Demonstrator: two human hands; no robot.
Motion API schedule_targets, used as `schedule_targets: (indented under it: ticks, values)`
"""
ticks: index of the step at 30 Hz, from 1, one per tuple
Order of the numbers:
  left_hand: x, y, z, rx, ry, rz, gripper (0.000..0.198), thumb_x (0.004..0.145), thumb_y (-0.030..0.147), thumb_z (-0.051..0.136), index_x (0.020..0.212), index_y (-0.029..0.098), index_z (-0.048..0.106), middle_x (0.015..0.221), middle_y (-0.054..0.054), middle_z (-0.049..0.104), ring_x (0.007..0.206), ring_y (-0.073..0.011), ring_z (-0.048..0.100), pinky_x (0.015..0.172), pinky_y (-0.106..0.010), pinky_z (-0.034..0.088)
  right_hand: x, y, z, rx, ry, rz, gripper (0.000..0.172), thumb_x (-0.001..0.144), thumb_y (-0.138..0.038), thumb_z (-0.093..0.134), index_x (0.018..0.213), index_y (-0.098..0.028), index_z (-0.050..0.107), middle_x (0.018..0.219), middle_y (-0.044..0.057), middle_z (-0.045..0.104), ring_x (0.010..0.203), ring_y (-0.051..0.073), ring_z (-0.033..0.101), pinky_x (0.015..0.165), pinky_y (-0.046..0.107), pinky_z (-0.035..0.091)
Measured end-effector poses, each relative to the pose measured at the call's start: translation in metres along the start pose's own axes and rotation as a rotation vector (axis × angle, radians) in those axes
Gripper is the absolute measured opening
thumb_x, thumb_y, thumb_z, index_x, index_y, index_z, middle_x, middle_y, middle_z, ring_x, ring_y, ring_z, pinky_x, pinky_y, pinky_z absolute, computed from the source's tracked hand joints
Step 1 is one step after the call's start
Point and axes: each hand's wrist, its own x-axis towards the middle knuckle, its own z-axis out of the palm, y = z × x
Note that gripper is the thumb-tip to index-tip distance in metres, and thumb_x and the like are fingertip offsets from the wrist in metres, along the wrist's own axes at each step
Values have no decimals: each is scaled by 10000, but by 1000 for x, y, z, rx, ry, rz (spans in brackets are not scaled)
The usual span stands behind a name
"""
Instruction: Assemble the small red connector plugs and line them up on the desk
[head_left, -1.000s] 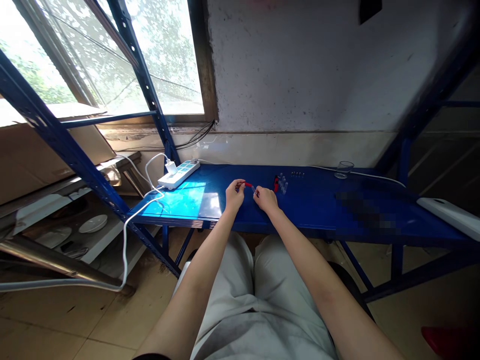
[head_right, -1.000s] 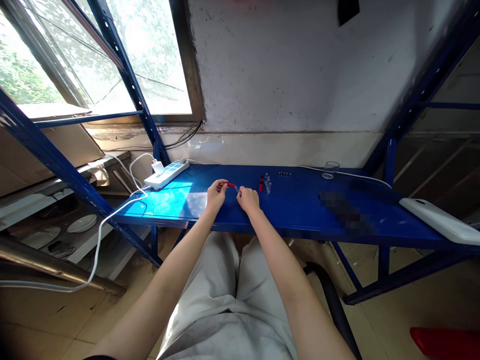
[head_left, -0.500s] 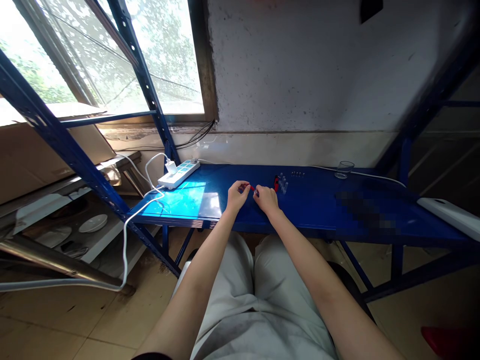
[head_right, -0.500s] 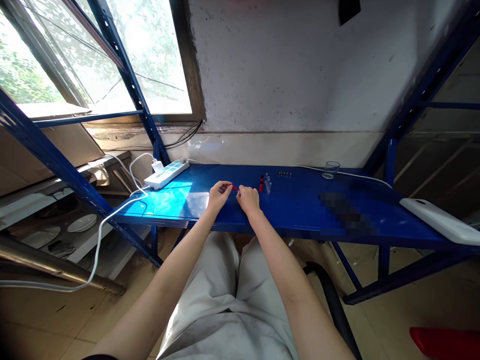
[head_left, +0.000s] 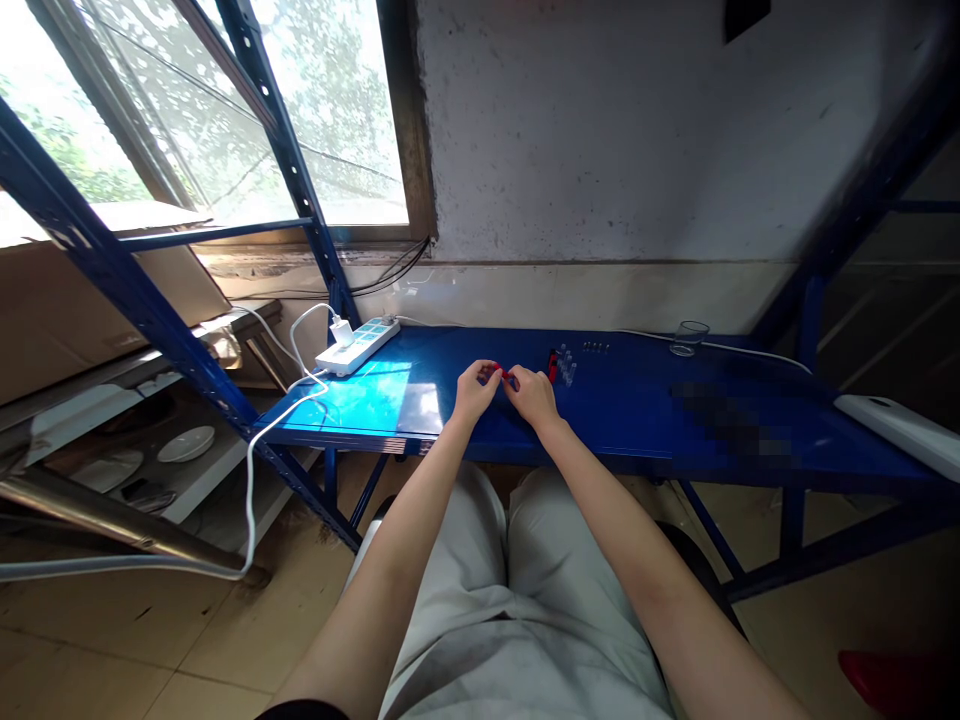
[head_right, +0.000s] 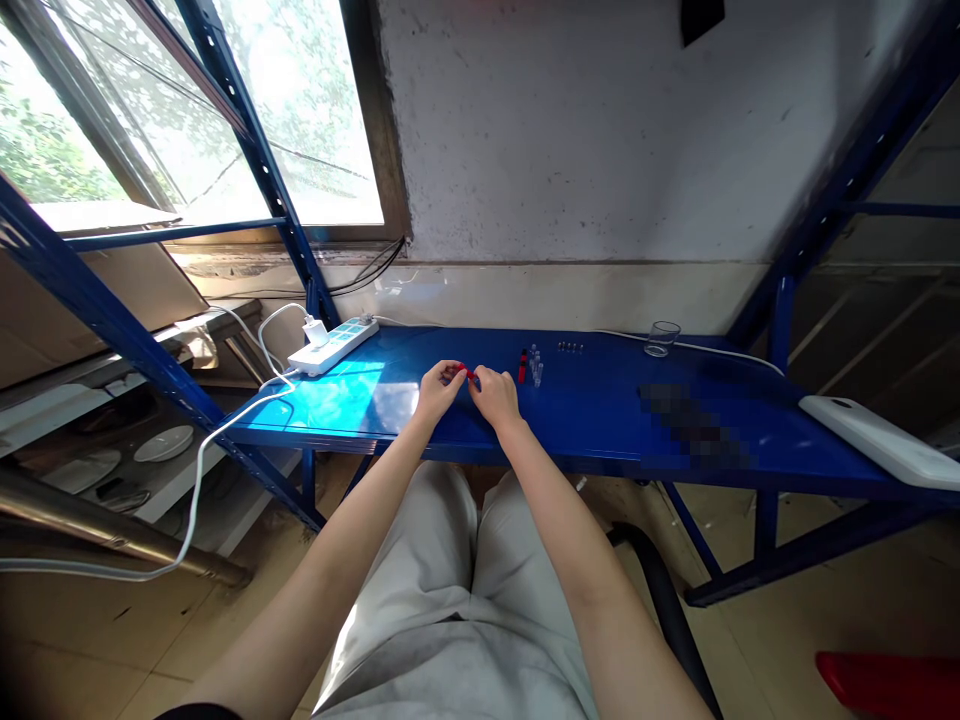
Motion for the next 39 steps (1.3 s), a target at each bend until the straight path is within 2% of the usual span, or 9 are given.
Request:
schedule_targets:
  ticks: [5,10,22,27,30,34,39]
  values:
    - [1,-3,1,7,-45,-14,193,746,338,586,800,157,623,743,-32,623,630,-109,537,602,-231,440,-1,0,-1,21,22,-19,246,904,-289,332,848,-176,543,764,59,613,678,165,535,661,266,281]
    - [1,-5,1,12,-124,-39,187,735,339,590,731,158,637,666,-13,606,605,-112,532,581,-230,420,-1,0,1,68,52,-49,243,891,-259,342,949,-164,559,839,77,623,763,180,548,686,268,292]
    - [3,-7,1,140,-87,-61,173,722,320,585,693,153,621,640,-8,597,587,-111,523,572,-230,411,1,1,3,78,-27,-79,288,890,-211,352,1069,-145,568,920,100,661,809,191,587,709,287,342]
    - [1,-5,2,226,-69,-103,166,717,310,576,693,149,610,662,-11,603,590,-114,528,567,-231,402,1,2,5,76,-31,-91,292,883,-203,376,1093,-138,568,921,109,669,803,197,605,703,300,368]
    - [2,-5,2,291,-66,-71,147,716,290,564,695,149,601,681,-19,604,601,-120,532,567,-234,397,1,3,5,76,-19,-80,288,878,-202,380,1087,-150,572,932,104,672,803,199,611,701,304,380]
    - [17,-2,-5,467,-130,-19,135,702,281,568,678,153,606,697,-32,611,643,-142,551,593,-245,402,0,3,4,113,20,-42,277,878,-196,364,1038,-165,588,935,87,674,798,195,616,705,304,395]
    - [49,-1,-27,677,-174,-155,162,710,288,557,737,151,639,756,-63,642,692,-174,582,622,-263,416,-1,3,3,158,48,-43,270,872,-188,366,1021,-165,590,901,80,674,784,186,618,720,306,413]
